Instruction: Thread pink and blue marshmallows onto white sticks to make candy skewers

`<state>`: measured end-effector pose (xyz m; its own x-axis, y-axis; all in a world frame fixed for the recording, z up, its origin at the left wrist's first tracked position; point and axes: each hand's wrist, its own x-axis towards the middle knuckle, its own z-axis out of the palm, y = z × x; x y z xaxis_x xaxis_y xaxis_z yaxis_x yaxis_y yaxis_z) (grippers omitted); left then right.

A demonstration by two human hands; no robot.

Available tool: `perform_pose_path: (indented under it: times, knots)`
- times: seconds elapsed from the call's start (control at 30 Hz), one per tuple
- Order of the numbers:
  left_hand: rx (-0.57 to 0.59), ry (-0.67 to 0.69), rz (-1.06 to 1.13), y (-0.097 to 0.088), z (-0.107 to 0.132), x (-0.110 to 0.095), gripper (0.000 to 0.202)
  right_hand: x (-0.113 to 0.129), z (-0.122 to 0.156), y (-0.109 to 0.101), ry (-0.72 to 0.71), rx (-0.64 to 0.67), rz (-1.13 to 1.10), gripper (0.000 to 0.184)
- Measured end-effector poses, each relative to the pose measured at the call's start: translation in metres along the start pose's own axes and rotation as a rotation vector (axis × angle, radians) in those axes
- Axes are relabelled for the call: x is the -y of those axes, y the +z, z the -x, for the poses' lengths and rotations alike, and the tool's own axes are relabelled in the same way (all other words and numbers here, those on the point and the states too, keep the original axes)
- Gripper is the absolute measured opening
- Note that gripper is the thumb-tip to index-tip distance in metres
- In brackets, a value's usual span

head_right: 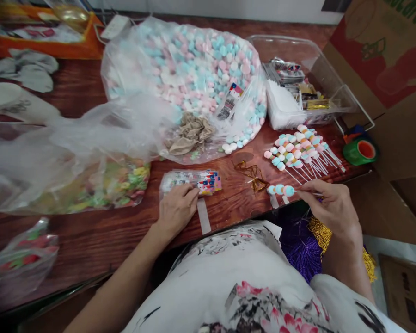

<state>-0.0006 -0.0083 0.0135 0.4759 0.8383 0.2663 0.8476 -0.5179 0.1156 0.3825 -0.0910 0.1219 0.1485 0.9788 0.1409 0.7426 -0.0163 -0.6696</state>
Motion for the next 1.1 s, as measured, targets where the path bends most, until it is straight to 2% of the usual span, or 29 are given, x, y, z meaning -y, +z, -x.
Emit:
perform_pose_path:
  times: [0.13,0.17,0.23,0.4,0.47,0.57,0.63,0.7,0.77,0.87,1.0,1.1]
  knots:
    - [0.049,-0.001,0.025,-0.003,0.008,-0.003,0.021,0.009,-0.009,0.017,-0.116,0.213,-0.145,0.009]
    - [0.046,-0.008,0.046,-0.004,0.009,-0.002,0.021,0.009,-0.012,0.023,-0.137,0.239,-0.188,0.008]
    - [0.028,-0.045,0.112,-0.002,0.010,0.001,0.022,0.007,-0.017,0.035,-0.172,0.207,-0.238,0.008]
    - [-0.093,-0.241,0.458,0.006,0.007,0.014,0.017,0.010,-0.017,0.048,-0.221,-0.042,-0.233,0.006]
    - [-0.131,-0.335,0.591,0.006,0.005,0.019,0.015,0.025,-0.012,0.047,-0.134,-0.195,-0.298,0.008]
    - [-0.146,-0.425,0.720,0.001,0.001,0.022,0.013,0.054,-0.009,0.046,0.059,-0.510,-0.398,0.018]
    - [-0.147,-0.439,0.784,-0.004,-0.003,0.021,0.012,0.073,-0.017,0.050,0.034,-0.688,-0.504,0.018]
    - [-0.152,-0.432,0.844,-0.009,-0.009,0.018,0.012,0.087,-0.031,0.060,-0.097,-0.778,-0.668,0.013]
    - [-0.162,-0.407,0.889,-0.014,-0.014,0.013,0.015,0.098,-0.048,0.074,-0.216,-0.770,-0.840,0.010]
    - [-0.198,-0.346,0.928,-0.022,-0.021,0.004,0.015,0.110,-0.066,0.097,-0.275,-0.635,-0.980,0.008]
    - [-0.327,-0.249,0.975,-0.032,-0.026,0.000,0.013,0.114,-0.073,0.119,-0.256,-0.415,-0.965,0.008]
    - [-0.378,-0.187,0.993,-0.034,-0.029,0.001,0.010,0.110,-0.076,0.126,-0.191,-0.322,-0.968,0.010]
